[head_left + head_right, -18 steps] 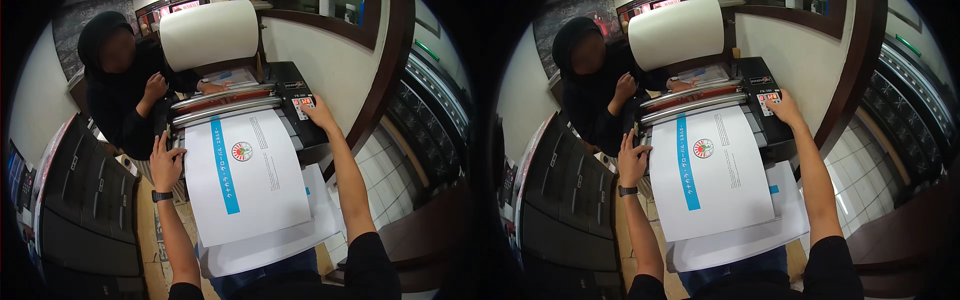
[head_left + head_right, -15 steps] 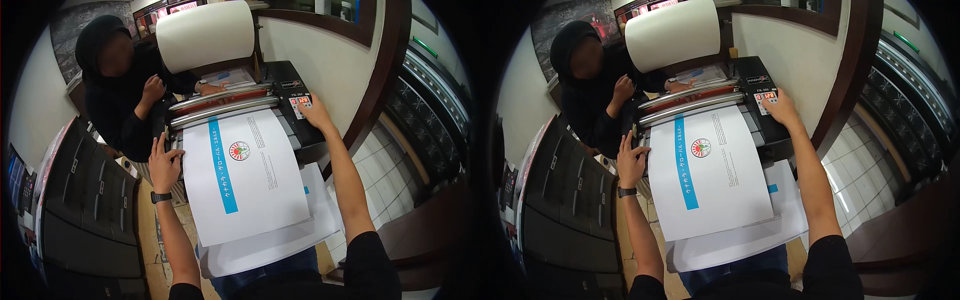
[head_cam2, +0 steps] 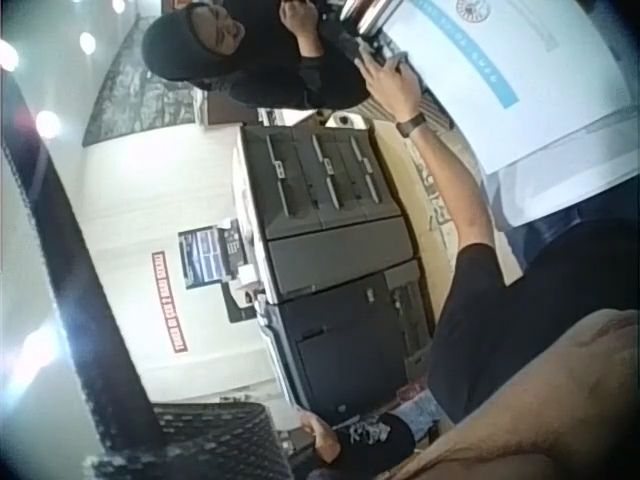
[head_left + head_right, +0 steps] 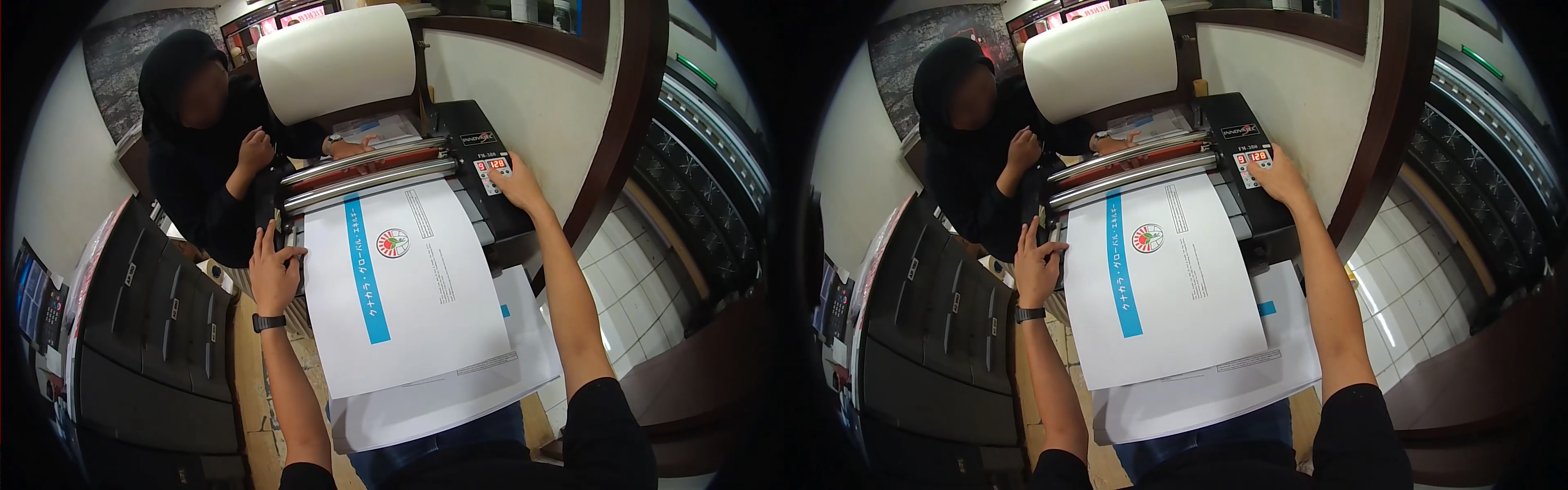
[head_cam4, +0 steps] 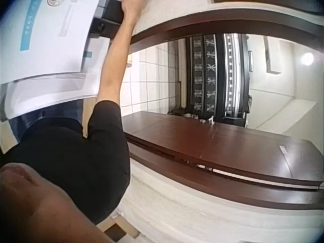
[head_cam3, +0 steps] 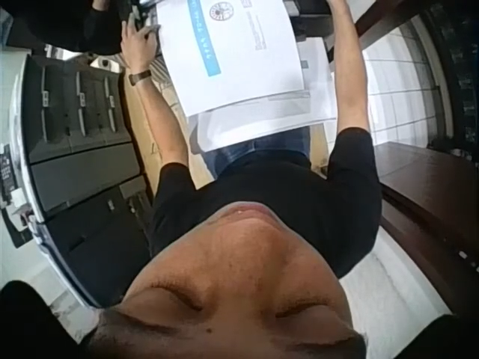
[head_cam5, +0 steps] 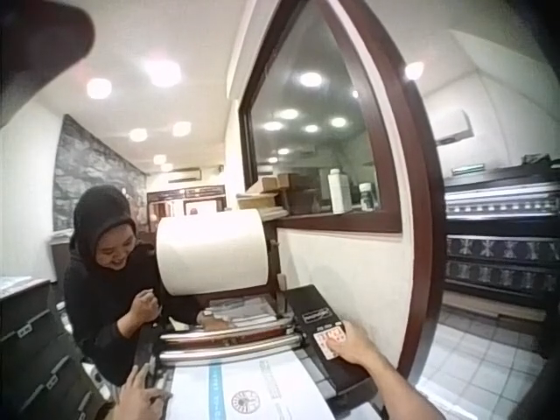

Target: Operating a roll laminator machine to laminate printed sheets.

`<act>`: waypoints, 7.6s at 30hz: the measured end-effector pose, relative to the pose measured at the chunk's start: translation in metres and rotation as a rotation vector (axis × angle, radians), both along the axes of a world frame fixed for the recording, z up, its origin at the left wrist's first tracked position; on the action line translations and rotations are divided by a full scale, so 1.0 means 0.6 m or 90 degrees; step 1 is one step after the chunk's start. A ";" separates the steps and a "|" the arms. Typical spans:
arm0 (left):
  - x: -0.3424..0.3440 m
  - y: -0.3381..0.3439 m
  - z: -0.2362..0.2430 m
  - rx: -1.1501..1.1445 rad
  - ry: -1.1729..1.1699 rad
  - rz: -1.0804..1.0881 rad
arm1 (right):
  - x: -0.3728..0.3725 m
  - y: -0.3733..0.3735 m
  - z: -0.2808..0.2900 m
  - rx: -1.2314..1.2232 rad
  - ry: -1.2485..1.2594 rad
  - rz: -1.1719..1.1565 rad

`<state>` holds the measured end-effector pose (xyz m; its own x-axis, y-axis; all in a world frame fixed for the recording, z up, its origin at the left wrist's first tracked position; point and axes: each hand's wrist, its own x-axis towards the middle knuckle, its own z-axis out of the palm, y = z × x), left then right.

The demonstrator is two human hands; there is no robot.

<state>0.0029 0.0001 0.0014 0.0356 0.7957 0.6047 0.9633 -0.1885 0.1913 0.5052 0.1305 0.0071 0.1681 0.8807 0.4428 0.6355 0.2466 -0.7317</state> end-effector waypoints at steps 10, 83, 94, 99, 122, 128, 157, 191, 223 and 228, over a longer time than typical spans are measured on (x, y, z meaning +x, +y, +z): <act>-0.002 0.005 -0.003 0.007 -0.012 -0.008 | -0.006 -0.076 -0.045 0.179 0.059 -0.097; 0.348 -0.372 0.117 -0.996 -0.912 -0.896 | 0.263 -0.449 0.124 -0.530 -0.087 0.342; 0.214 -0.447 -0.074 -0.808 -1.218 -0.396 | 0.102 -0.365 -0.099 -0.606 0.077 0.484; 0.147 -0.409 -0.066 -0.608 -1.163 -0.355 | 0.048 -0.358 -0.055 -0.399 0.440 0.480; 0.097 -0.235 -0.113 -0.219 -1.065 -0.319 | -0.285 -0.484 -0.051 0.127 -0.445 0.472; 0.102 -0.235 -0.116 -0.160 -1.038 -0.337 | -0.329 -0.424 -0.065 0.083 -0.471 0.394; -0.004 -0.016 -0.035 0.108 -0.020 -0.018 | -0.386 -0.294 -0.032 0.047 -0.396 0.211; 0.004 -0.016 -0.023 0.032 -0.060 -0.022 | -0.387 -0.349 -0.062 0.190 -0.395 0.212; -0.006 -0.024 -0.020 0.025 -0.049 -0.029 | -0.397 -0.330 -0.062 0.106 -0.352 0.160; -0.003 -0.024 -0.019 0.021 -0.051 -0.028 | -0.401 -0.340 -0.085 0.143 -0.413 0.148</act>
<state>0.0011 -0.0143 -0.0098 0.0202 0.7741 0.6327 0.9358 -0.2374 0.2606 0.2649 -0.0733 -0.0436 -0.3706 0.7377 0.5643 0.8372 0.5284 -0.1409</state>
